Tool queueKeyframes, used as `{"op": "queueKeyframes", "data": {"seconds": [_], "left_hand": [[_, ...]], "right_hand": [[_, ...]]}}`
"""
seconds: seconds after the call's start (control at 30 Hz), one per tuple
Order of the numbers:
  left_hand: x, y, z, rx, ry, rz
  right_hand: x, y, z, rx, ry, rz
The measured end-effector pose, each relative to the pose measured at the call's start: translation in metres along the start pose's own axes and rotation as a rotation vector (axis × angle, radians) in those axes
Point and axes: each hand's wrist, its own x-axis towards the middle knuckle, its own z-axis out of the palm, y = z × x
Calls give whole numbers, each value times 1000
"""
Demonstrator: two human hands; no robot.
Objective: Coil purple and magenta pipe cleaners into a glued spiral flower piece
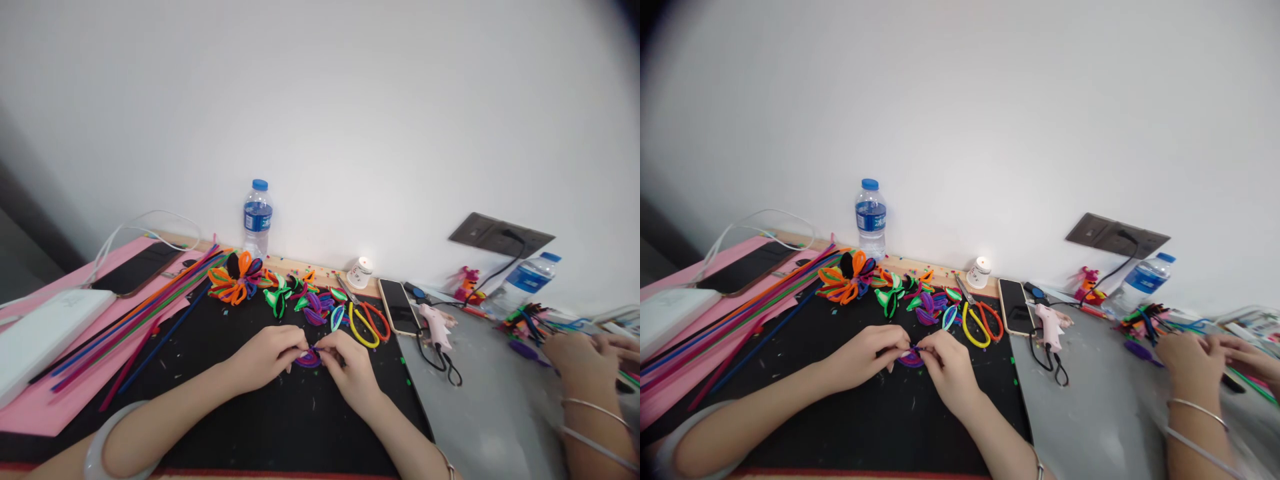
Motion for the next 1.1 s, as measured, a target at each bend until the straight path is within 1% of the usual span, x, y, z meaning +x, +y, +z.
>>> {"op": "queueKeyframes", "data": {"seconds": [0.33, 0.53, 0.73, 1.1], "left_hand": [[0, -1, 1, -12, 7, -9], [1, -1, 1, -20, 13, -6], [0, -1, 0, -17, 7, -11], [0, -1, 1, -32, -9, -18]], "right_hand": [[0, -1, 1, 17, 39, -24], [-1, 0, 1, 30, 27, 35], [-1, 1, 1, 22, 5, 2], [0, 2, 1, 33, -15, 26]]}}
